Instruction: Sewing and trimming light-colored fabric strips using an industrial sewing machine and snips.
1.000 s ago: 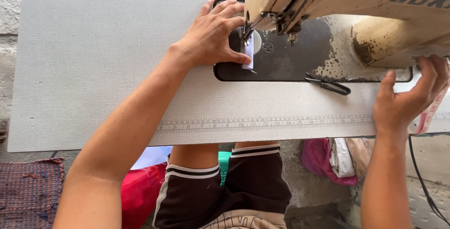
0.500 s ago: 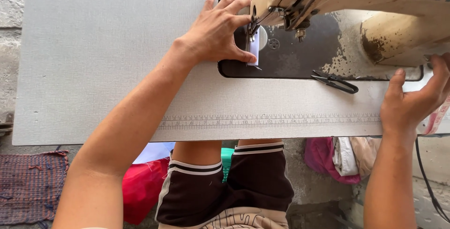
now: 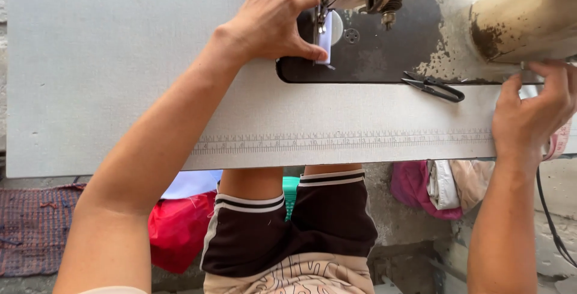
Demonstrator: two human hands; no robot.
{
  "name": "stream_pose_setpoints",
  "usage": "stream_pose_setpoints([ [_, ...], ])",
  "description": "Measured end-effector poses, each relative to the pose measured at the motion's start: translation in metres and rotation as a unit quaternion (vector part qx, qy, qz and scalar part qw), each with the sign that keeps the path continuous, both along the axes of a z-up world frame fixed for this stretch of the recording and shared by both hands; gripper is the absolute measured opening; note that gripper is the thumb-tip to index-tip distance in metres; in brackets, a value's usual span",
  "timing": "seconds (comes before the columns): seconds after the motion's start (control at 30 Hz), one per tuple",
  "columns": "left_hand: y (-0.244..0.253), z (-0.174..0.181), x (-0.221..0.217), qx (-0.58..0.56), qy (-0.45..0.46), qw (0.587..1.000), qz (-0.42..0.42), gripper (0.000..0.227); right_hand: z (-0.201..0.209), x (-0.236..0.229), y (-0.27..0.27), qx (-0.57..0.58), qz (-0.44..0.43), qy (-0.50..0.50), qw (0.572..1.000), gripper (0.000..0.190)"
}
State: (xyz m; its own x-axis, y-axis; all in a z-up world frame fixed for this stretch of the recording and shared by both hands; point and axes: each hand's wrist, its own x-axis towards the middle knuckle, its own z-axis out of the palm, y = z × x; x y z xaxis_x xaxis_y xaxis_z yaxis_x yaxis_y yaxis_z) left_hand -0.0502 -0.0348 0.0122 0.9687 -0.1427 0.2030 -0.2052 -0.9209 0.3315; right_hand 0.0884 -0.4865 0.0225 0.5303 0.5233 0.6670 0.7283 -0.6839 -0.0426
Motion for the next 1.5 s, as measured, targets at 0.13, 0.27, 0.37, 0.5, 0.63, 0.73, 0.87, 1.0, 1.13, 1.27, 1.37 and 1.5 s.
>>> stream_pose_setpoints([
  [0.13, 0.002, 0.003, 0.001, -0.003, 0.003, 1.0, 0.002, 0.096, -0.003, 0.009, 0.001, -0.018, -0.02, -0.017, 0.999, 0.018],
  [0.27, 0.006, 0.019, 0.002, -0.016, 0.031, 0.999, -0.009, 0.099, 0.013, -0.001, 0.012, -0.028, -0.018, -0.016, 0.999, 0.018],
  [0.37, 0.011, 0.031, 0.004, -0.017, 0.127, 0.992, -0.013, 0.1, 0.036, -0.008, 0.023, -0.023, -0.044, 0.015, 0.999, 0.044],
  [0.5, 0.021, 0.033, 0.018, 0.019, 0.11, 0.992, -0.053, 0.084, 0.041, -0.011, 0.024, -0.041, -0.017, 0.01, 0.999, 0.043],
  [0.63, 0.016, 0.038, 0.014, -0.019, 0.138, 0.99, -0.024, 0.098, 0.022, -0.007, 0.015, -0.06, -0.084, 0.103, 0.989, 0.032],
  [0.73, 0.009, 0.019, 0.013, 0.027, 0.069, 0.997, -0.021, 0.09, 0.009, -0.002, 0.005, -0.065, -0.065, 0.073, 0.993, 0.029],
  [0.87, 0.002, 0.01, 0.005, 0.022, 0.052, 0.998, -0.002, 0.101, 0.005, -0.004, 0.008, -0.043, -0.069, 0.076, 0.994, 0.029],
  [1.0, -0.004, 0.006, -0.001, 0.014, 0.05, 0.998, 0.046, 0.103, 0.015, -0.01, 0.022, -0.026, -0.059, 0.032, 0.997, 0.042],
  [1.13, -0.003, 0.005, 0.003, -0.002, 0.064, 0.996, 0.066, 0.104, 0.022, -0.01, 0.026, -0.003, -0.051, 0.024, 0.998, 0.053],
  [1.27, 0.003, 0.013, 0.011, 0.007, 0.084, 0.993, 0.081, 0.111, 0.03, -0.015, 0.027, -0.008, -0.057, 0.054, 0.997, 0.051],
  [1.37, 0.005, 0.013, 0.017, 0.033, 0.076, 0.993, 0.088, 0.111, 0.036, -0.014, 0.026, -0.019, -0.074, 0.078, 0.994, 0.049],
  [1.5, 0.014, 0.018, 0.017, 0.029, 0.112, 0.989, 0.086, 0.124, 0.031, -0.003, 0.013, 0.018, -0.023, 0.097, 0.995, 0.038],
])
